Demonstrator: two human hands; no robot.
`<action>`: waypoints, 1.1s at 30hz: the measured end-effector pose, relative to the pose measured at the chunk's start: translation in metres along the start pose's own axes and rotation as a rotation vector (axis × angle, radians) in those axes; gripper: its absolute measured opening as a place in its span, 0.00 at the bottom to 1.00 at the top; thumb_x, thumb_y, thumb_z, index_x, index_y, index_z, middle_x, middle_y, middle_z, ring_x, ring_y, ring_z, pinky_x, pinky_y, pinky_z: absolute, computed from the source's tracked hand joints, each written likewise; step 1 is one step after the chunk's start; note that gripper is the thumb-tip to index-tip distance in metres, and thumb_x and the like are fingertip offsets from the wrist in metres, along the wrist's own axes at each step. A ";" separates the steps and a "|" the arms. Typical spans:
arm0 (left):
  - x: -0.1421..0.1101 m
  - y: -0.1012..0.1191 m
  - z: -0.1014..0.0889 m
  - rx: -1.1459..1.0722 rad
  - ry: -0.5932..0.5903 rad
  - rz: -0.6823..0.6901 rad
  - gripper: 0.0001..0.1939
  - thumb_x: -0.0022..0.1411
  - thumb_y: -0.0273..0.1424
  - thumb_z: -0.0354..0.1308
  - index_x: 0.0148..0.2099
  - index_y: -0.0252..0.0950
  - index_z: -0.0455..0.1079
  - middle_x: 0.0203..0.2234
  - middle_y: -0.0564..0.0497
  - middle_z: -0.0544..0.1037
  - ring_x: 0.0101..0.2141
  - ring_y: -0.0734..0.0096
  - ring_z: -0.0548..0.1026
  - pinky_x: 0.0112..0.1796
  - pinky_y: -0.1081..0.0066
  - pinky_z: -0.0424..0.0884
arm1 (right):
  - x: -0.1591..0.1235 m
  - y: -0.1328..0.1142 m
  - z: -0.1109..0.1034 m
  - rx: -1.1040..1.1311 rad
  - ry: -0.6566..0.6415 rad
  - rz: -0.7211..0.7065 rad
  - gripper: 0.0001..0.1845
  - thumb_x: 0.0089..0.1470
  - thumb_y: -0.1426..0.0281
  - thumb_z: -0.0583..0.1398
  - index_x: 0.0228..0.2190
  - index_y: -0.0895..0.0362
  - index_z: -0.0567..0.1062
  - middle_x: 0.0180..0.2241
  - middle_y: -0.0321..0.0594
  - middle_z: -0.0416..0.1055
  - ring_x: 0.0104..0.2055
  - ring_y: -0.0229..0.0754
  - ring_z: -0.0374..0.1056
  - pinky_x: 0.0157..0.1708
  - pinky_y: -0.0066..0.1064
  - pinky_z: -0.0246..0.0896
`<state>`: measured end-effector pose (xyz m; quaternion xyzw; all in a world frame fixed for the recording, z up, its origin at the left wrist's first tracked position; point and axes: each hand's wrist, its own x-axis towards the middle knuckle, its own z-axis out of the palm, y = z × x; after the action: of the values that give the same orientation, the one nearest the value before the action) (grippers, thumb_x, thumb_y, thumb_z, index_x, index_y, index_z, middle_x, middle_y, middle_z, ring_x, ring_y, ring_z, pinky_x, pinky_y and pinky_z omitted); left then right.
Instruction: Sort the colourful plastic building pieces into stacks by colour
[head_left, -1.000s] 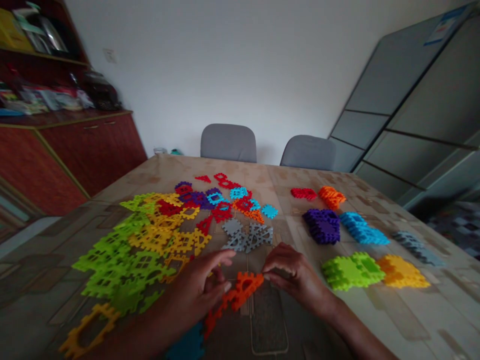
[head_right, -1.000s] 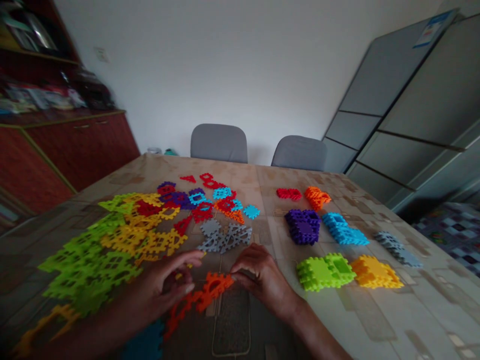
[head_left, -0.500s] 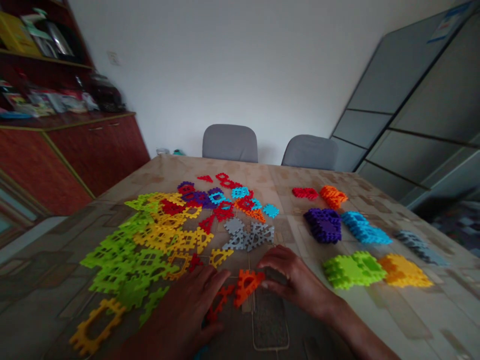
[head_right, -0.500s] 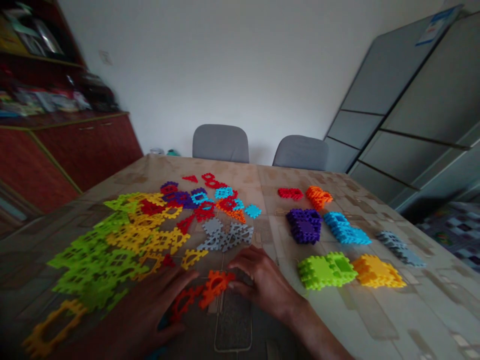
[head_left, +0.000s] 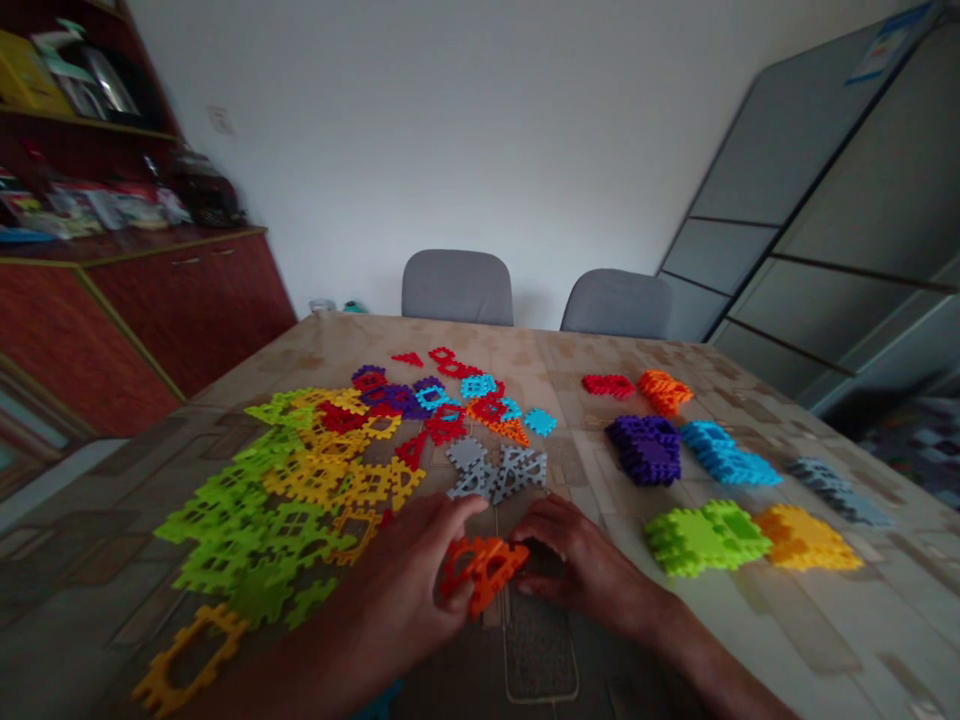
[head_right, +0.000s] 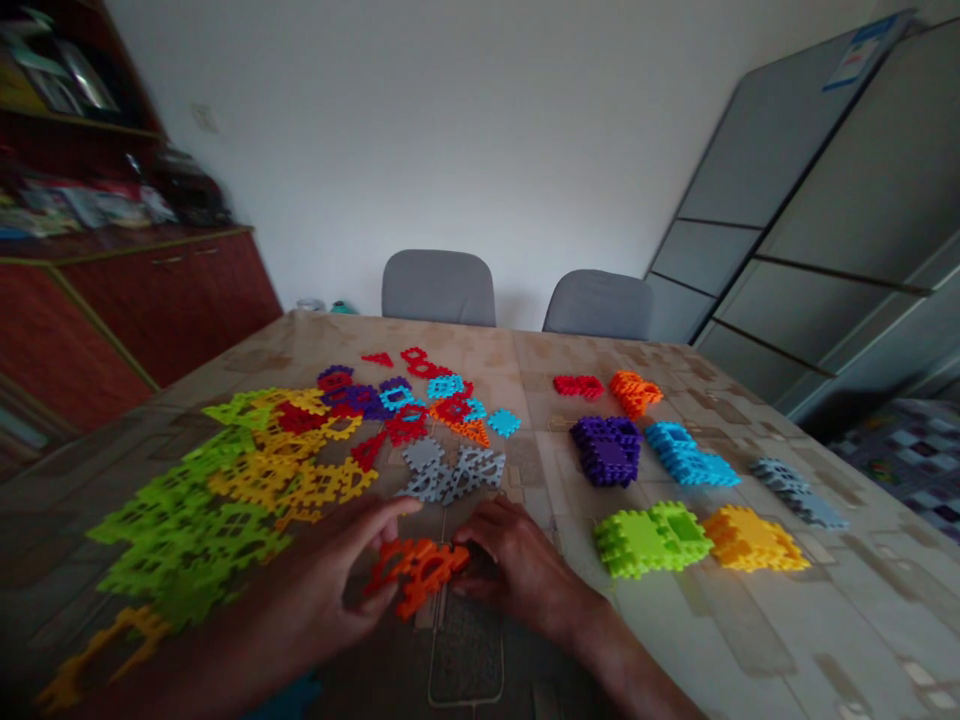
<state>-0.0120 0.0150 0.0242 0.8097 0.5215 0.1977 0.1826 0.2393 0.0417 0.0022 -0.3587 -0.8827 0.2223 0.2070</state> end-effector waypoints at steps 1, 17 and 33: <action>0.005 0.007 0.002 -0.002 -0.012 0.018 0.34 0.53 0.24 0.56 0.63 0.40 0.66 0.45 0.45 0.78 0.45 0.56 0.76 0.49 0.55 0.73 | -0.001 0.002 0.000 0.016 0.007 -0.007 0.17 0.54 0.65 0.71 0.44 0.56 0.77 0.43 0.43 0.75 0.47 0.48 0.69 0.47 0.42 0.66; -0.010 0.005 0.015 0.133 -0.257 -0.127 0.42 0.57 0.35 0.65 0.71 0.38 0.57 0.66 0.37 0.66 0.63 0.44 0.67 0.61 0.47 0.64 | -0.002 -0.002 -0.004 -0.002 -0.012 -0.025 0.19 0.59 0.63 0.68 0.50 0.55 0.76 0.47 0.45 0.75 0.51 0.49 0.70 0.52 0.42 0.65; -0.018 -0.004 0.041 0.207 -0.179 0.055 0.38 0.61 0.28 0.61 0.71 0.34 0.57 0.59 0.36 0.75 0.56 0.45 0.75 0.56 0.51 0.72 | 0.005 -0.012 0.005 -0.081 -0.063 0.011 0.13 0.62 0.62 0.65 0.44 0.56 0.77 0.40 0.42 0.73 0.45 0.48 0.67 0.47 0.39 0.63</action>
<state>-0.0010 -0.0038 -0.0150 0.8527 0.4981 0.0748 0.1386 0.2268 0.0366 0.0056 -0.3645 -0.8950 0.1988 0.1632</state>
